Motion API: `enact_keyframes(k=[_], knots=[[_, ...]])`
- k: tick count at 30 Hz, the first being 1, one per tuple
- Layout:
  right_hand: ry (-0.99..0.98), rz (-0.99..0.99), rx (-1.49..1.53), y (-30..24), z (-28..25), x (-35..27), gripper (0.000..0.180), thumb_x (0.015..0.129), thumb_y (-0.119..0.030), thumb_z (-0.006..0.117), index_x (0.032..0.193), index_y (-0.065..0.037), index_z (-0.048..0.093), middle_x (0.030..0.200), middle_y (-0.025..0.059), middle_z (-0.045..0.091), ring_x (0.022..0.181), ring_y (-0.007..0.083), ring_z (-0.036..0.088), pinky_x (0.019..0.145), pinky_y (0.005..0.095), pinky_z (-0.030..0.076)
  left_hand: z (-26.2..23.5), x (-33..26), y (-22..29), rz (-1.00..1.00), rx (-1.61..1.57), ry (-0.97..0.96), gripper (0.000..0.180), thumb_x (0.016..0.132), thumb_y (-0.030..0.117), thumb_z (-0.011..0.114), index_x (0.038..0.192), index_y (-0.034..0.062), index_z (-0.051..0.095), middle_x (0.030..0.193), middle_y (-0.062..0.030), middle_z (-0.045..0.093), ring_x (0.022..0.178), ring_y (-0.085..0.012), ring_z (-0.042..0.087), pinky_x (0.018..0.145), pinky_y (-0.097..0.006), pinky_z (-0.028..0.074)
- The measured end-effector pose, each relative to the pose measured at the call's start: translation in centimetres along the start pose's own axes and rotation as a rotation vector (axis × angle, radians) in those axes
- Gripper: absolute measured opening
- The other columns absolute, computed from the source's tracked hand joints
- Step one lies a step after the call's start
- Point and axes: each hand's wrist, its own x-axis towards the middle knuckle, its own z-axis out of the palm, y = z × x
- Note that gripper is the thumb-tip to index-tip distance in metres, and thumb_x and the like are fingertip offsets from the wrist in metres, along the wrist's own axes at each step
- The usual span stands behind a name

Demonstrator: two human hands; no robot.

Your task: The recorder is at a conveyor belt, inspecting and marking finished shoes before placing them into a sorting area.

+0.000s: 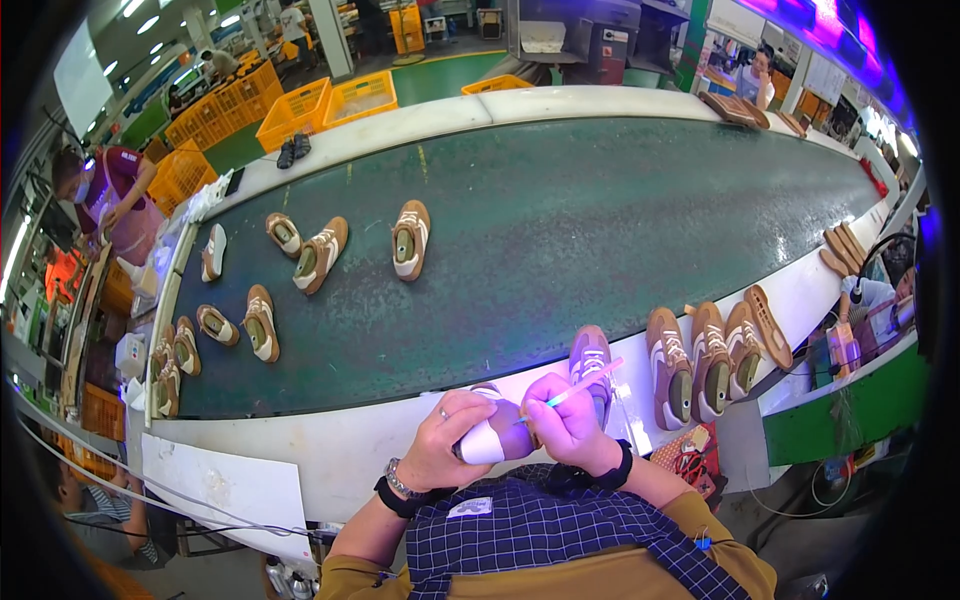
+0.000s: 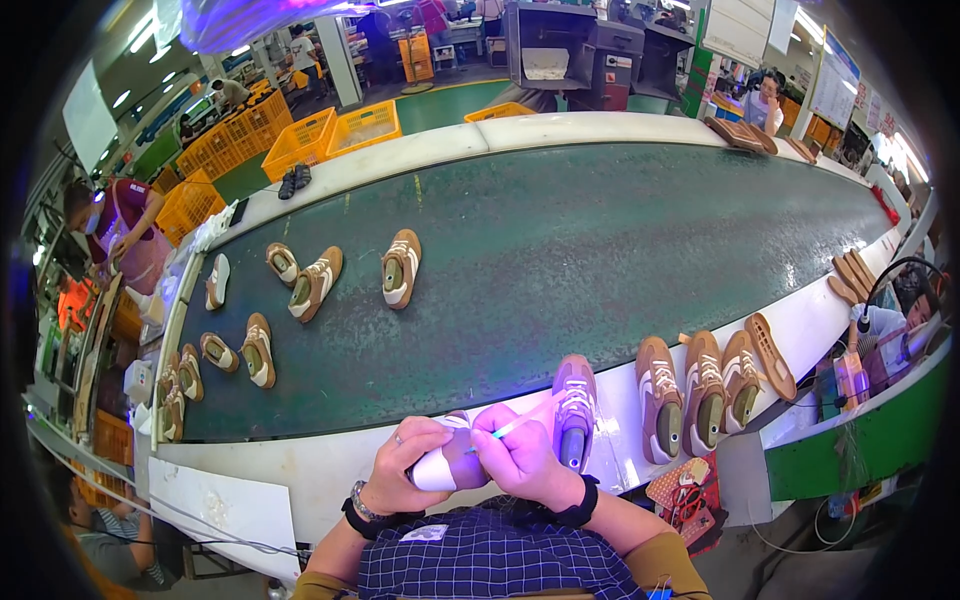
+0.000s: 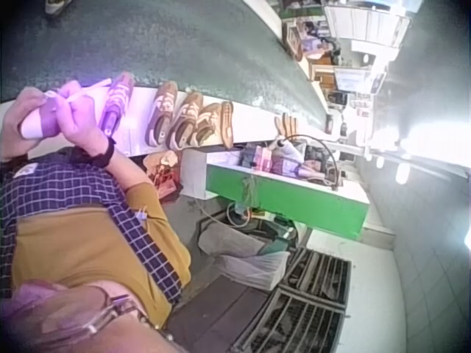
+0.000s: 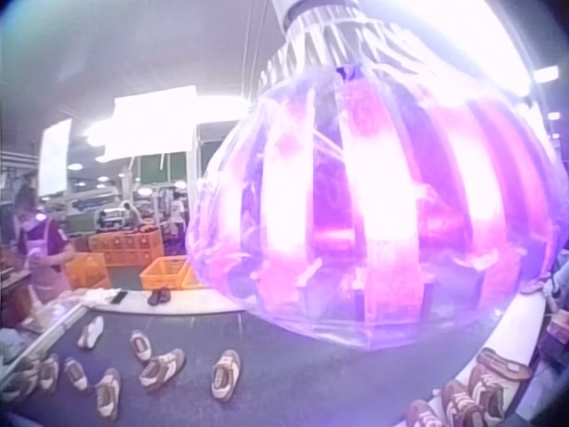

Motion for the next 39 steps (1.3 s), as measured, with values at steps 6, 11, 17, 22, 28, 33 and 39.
enact_keyframes(k=[6,11,17,22,28,33,39], knots=[[-0.016,-0.037,0.032,0.7,0.0,-0.3,0.008,0.091,-0.008,0.050,0.087,-0.001,0.052,0.067,0.0038,0.055,0.056,0.0087,0.052,0.050,0.0238,0.042,0.0,0.3,0.2,-0.056,-0.035,0.000,0.056,0.051,0.006,0.079,0.103,0.0016,0.059,0.098,-0.0129,0.060,0.093,-0.0277,0.059,0.081,-0.035,0.048],[0.036,0.001,0.065,0.8,0.1,-0.4,0.007,0.088,-0.006,0.053,0.084,0.000,0.055,0.068,0.0058,0.058,0.059,0.0117,0.055,0.054,0.0269,0.043,0.2,0.4,0.1,-0.091,-0.060,0.006,0.056,0.051,0.008,0.081,0.102,0.0018,0.059,0.097,-0.0127,0.060,0.092,-0.0266,0.059,0.080,-0.034,0.048],[-0.024,-0.161,-0.023,1.3,-0.2,-0.2,0.006,0.092,-0.005,0.045,0.089,-0.001,0.047,0.071,0.0044,0.052,0.054,0.0071,0.049,0.046,0.0225,0.042,0.6,0.1,-0.4,-0.122,-0.084,0.014,0.058,0.051,0.011,0.084,0.102,0.0019,0.059,0.098,-0.0136,0.060,0.090,-0.0253,0.060,0.080,-0.034,0.048],[0.041,-0.083,0.042,1.6,-0.1,-0.6,0.005,0.087,-0.005,0.053,0.086,-0.001,0.055,0.067,0.0053,0.057,0.057,0.0122,0.054,0.052,0.0272,0.043,0.7,0.1,-0.4,-0.148,-0.099,0.007,0.057,0.051,0.013,0.085,0.102,0.0017,0.060,0.097,-0.0132,0.061,0.091,-0.0248,0.060,0.080,-0.033,0.048],[0.050,-0.091,0.030,1.8,0.0,-0.8,0.004,0.087,-0.005,0.053,0.086,-0.001,0.055,0.067,0.0053,0.056,0.057,0.0123,0.054,0.052,0.0275,0.043,0.8,-0.1,-0.5,-0.193,-0.120,-0.009,0.058,0.051,0.013,0.085,0.102,0.0022,0.060,0.098,-0.0120,0.061,0.092,-0.0241,0.060,0.082,-0.033,0.047],[0.047,-0.098,0.039,1.9,0.0,-0.8,0.004,0.086,-0.004,0.053,0.086,-0.001,0.055,0.068,0.0058,0.056,0.057,0.0128,0.054,0.052,0.0275,0.042,0.8,0.0,-0.3,-0.225,-0.163,-0.005,0.059,0.050,0.014,0.086,0.102,0.0031,0.061,0.098,-0.0115,0.060,0.092,-0.0233,0.060,0.082,-0.033,0.047],[0.053,-0.121,0.047,1.9,0.1,-0.9,0.003,0.086,-0.003,0.053,0.085,-0.001,0.055,0.069,0.0060,0.056,0.058,0.0131,0.053,0.053,0.0275,0.042,0.8,0.1,-0.5,-0.275,-0.236,-0.008,0.058,0.050,0.014,0.086,0.101,0.0022,0.061,0.099,-0.0108,0.060,0.093,-0.0217,0.059,0.083,-0.032,0.046]])
